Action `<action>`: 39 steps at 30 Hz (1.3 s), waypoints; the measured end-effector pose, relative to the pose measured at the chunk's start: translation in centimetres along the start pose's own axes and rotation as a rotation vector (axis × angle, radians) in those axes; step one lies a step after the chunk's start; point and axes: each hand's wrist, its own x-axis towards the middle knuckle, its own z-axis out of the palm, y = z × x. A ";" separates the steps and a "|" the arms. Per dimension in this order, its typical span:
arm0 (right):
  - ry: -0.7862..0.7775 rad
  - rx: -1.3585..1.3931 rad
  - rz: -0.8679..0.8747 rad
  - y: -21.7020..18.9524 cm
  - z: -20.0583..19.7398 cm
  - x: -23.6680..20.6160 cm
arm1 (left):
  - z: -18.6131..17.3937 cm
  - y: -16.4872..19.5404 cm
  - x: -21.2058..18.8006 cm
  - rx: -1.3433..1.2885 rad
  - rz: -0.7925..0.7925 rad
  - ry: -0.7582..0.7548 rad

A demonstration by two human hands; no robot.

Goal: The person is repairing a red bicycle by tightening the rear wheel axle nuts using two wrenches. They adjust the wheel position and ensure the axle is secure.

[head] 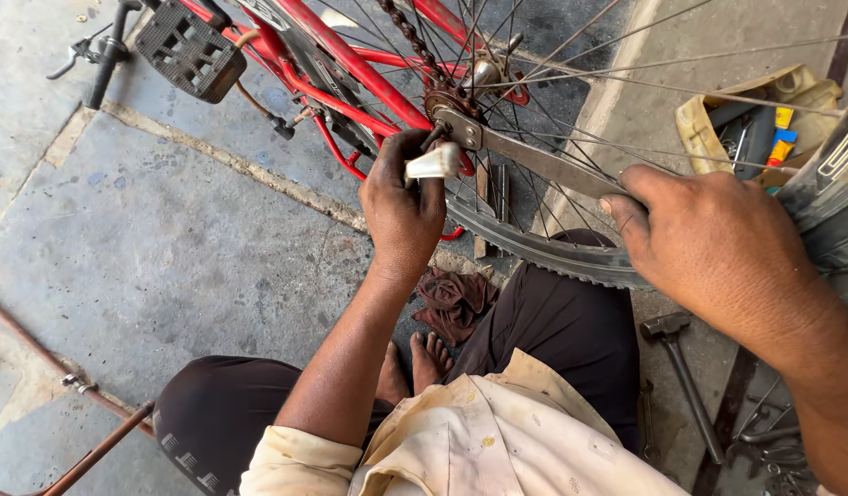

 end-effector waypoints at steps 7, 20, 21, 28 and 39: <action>0.013 -0.030 0.033 1.8 0.9 -3.5 | 0.8 -0.7 -0.1 -0.081 -0.218 -0.013; -0.650 0.290 0.795 23.3 16.7 -22.6 | 1.3 -5.1 -1.0 -0.353 -0.148 -0.057; -0.637 0.334 0.866 25.2 17.5 -24.6 | 1.3 -5.3 -1.0 -0.241 -0.085 -0.042; -0.539 0.563 1.127 27.2 26.2 -32.4 | 1.5 -5.3 -1.6 -0.328 -0.005 -0.223; -0.059 0.451 1.011 23.1 36.7 -31.9 | 0.6 -5.6 -2.0 -0.279 -0.031 -0.224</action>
